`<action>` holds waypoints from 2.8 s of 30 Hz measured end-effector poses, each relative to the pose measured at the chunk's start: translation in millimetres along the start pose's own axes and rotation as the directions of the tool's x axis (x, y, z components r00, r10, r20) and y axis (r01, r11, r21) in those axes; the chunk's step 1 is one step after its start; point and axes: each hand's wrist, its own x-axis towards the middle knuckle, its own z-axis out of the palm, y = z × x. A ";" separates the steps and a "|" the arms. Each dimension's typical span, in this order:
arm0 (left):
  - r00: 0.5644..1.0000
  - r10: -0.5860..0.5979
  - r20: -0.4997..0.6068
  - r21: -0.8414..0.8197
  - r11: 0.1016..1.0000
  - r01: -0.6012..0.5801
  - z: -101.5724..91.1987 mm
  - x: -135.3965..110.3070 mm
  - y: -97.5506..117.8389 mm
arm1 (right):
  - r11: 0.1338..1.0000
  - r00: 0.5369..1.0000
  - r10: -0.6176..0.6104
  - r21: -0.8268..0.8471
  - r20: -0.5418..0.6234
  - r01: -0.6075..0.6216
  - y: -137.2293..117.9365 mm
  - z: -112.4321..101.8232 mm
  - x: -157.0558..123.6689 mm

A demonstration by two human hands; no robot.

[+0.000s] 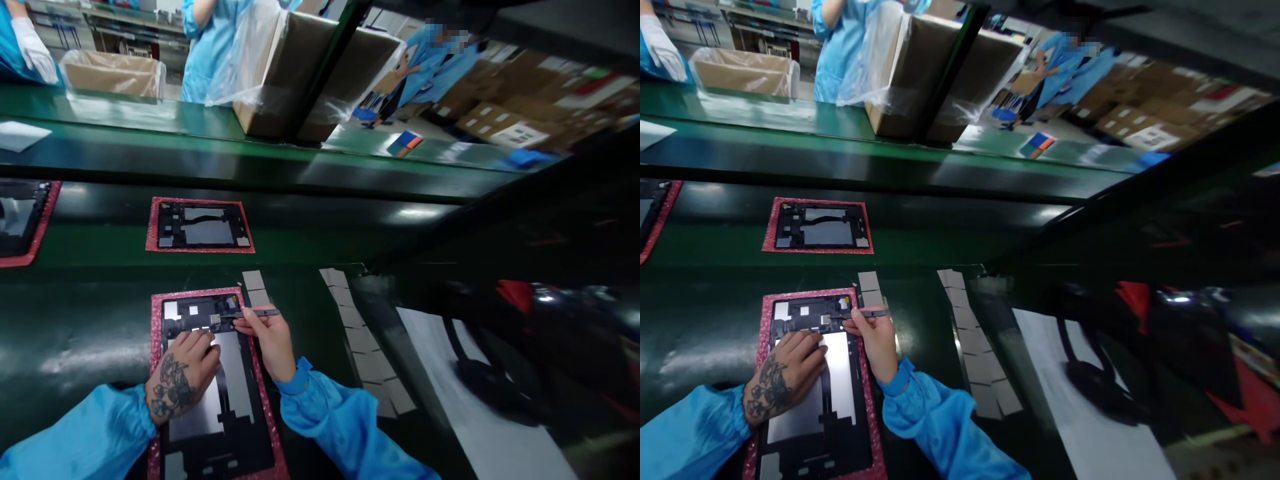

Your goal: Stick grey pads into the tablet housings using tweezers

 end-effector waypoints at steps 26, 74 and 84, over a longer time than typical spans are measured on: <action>0.998 -0.017 0.060 -0.014 1.000 0.018 2.5 1.0 3.3 | 0.997 1.000 -0.015 -0.069 0.009 0.016 6.8 -6.6 -1.2; 0.961 0.150 0.232 -0.021 0.989 -0.149 27.0 59.9 33.1 | 0.964 0.923 -0.255 -0.003 -0.289 0.265 -27.5 -98.1 -1.6; 0.977 -0.156 -0.145 -0.025 0.988 0.154 -41.9 11.5 -20.3 | 0.992 0.994 -0.080 0.102 0.079 0.072 -12.7 27.5 10.9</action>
